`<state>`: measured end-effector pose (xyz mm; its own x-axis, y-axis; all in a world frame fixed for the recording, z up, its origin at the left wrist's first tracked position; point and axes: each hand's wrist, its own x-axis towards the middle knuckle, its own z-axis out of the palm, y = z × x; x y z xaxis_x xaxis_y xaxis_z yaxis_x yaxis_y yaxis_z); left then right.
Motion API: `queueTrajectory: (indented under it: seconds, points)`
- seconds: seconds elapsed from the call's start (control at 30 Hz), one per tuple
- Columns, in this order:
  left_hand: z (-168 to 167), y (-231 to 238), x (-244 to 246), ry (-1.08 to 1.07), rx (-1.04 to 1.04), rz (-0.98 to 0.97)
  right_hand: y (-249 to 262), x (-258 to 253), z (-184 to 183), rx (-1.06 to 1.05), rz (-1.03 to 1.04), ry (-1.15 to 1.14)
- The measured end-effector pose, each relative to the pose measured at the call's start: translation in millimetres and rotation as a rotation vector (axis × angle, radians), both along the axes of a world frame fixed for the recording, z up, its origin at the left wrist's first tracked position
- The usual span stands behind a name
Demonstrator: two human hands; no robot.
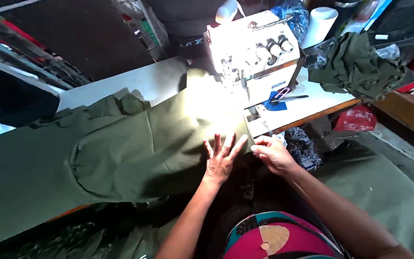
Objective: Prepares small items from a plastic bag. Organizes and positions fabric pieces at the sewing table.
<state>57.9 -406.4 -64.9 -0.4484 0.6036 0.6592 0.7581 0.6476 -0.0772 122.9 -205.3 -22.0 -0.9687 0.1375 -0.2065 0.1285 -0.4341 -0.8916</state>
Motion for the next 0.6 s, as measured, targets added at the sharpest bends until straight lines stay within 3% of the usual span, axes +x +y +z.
queueTrajectory:
  seconds: [0.13, 0.33, 0.47, 0.53, 0.6]
  points:
    - [32.6, 4.5, -0.3, -0.046, -0.023, -0.003, -4.7, -16.6, 9.1, 0.118, -0.122, 0.21]
    - [95.4, 8.7, -38.5, -0.089, -0.055, 0.046, -0.1, -67.2, 39.5, 0.402, -0.169, 0.499]
    - [140.7, 14.8, -70.3, -0.349, -0.193, 0.166, -1.1, -95.4, 60.1, 0.979, -0.319, 0.574]
    - [152.6, 15.1, -88.9, -0.347, -0.241, 0.164, -4.0, -100.8, 68.0, 1.243, -0.369, 0.629]
    - [158.7, 15.3, -103.8, -0.293, -0.316, 0.154, -6.2, -97.0, 71.6, 1.489, -0.291, 0.647]
